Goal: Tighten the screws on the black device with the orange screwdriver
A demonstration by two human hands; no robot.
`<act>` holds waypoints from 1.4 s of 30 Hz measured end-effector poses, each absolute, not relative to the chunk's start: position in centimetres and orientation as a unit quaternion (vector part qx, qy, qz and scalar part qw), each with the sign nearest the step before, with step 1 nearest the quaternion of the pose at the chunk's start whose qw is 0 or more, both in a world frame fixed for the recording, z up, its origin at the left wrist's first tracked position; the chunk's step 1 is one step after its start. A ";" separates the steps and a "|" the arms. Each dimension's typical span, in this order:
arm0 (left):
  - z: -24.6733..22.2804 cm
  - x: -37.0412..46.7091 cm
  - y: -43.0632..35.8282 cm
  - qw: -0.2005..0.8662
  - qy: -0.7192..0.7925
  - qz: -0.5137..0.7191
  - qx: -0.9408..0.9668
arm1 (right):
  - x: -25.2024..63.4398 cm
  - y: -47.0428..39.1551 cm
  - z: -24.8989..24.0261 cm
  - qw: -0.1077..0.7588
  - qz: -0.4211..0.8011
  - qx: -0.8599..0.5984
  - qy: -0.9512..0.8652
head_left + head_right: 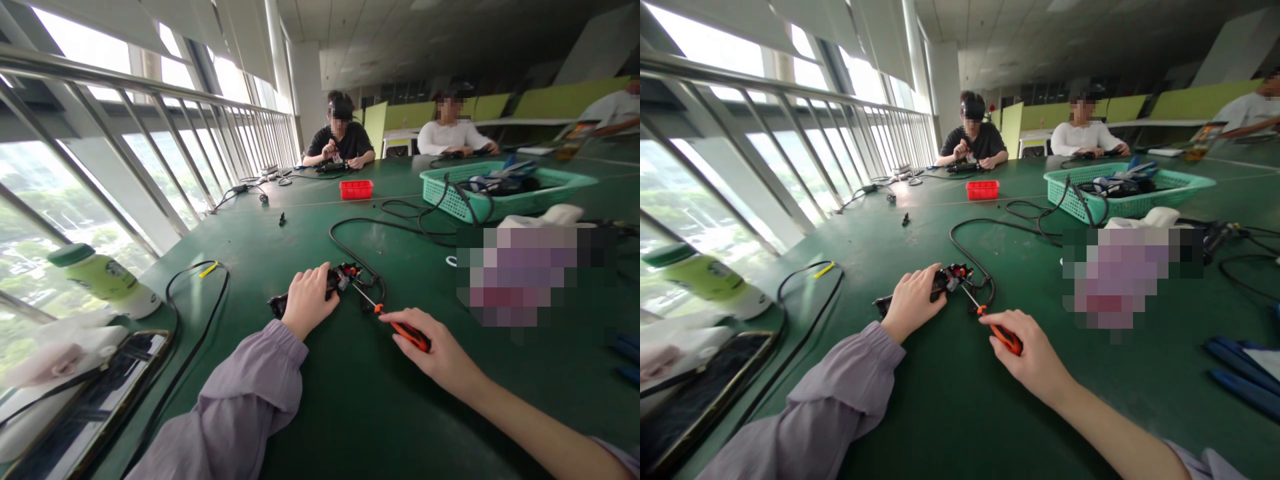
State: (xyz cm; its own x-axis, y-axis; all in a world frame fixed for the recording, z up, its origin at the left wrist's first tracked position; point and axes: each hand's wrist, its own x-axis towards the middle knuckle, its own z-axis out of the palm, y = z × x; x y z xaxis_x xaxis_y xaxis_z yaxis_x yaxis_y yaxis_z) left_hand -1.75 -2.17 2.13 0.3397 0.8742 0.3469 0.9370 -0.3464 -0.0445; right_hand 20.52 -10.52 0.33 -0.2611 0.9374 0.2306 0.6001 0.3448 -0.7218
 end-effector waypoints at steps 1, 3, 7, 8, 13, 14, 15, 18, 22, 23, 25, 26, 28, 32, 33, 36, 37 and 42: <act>2.3 -2.0 -2.3 0.115 -0.566 -0.124 -0.807 | 20.5 -10.5 0.4 0.311 0.244 -0.504 -0.768; 2.8 -2.6 -2.6 0.104 -0.583 -0.097 -0.800 | 20.4 -10.4 0.4 0.285 0.233 -0.493 -0.788; 3.3 -4.4 -3.6 0.093 -0.598 -0.062 -0.794 | 20.3 -10.5 0.7 0.267 0.239 -0.474 -0.804; 3.3 -4.9 -4.0 0.095 -0.600 -0.060 -0.792 | 20.3 -10.6 0.8 0.263 0.243 -0.472 -0.806; 3.1 -7.8 -5.7 0.127 -0.661 -0.053 -0.737 | 20.3 -10.9 1.2 0.258 0.255 -0.456 -0.813; 3.0 -8.5 -6.0 0.138 -0.680 -0.053 -0.718 | 20.3 -10.9 1.2 0.258 0.255 -0.451 -0.815; 3.0 -9.2 -6.2 0.149 -0.699 -0.054 -0.697 | 20.3 -11.0 1.2 0.257 0.255 -0.448 -0.817; 3.1 -11.1 -6.7 0.171 -0.755 -0.059 -0.631 | 20.2 -11.0 1.1 0.250 0.259 -0.451 -0.817; 3.6 -13.7 -7.0 0.213 -0.793 -0.103 -0.561 | 20.2 -11.1 1.3 0.250 0.257 -0.460 -0.813; 3.6 -14.3 -7.0 0.227 -0.794 -0.107 -0.554 | 20.1 -11.1 1.4 0.250 0.255 -0.460 -0.813; 3.7 -15.2 -6.9 0.249 -0.790 -0.100 -0.551 | 20.1 -11.1 1.4 0.250 0.250 -0.458 -0.815; 3.6 -15.6 -6.9 0.257 -0.786 -0.097 -0.555 | 20.1 -11.2 1.4 0.250 0.248 -0.457 -0.817; 3.5 -15.9 -6.7 0.266 -0.774 -0.098 -0.566 | 20.2 -11.1 1.4 0.254 0.244 -0.456 -0.818; 3.2 -15.8 -6.6 0.267 -0.761 -0.116 -0.581 | 20.2 -11.1 1.2 0.264 0.239 -0.453 -0.817; 3.2 -15.7 -6.6 0.263 -0.761 -0.121 -0.580 | 20.2 -11.1 1.2 0.264 0.240 -0.453 -0.817; 3.2 -15.6 -6.7 0.256 -0.765 -0.145 -0.573 | 20.2 -11.1 1.0 0.269 0.245 -0.458 -0.811; 3.3 -15.6 -6.8 0.258 -0.764 -0.160 -0.570 | 20.2 -11.1 0.9 0.276 0.248 -0.464 -0.805; 2.9 -14.2 -7.1 0.280 -0.719 -0.247 -0.586 | 20.3 -11.0 0.8 0.323 0.255 -0.509 -0.756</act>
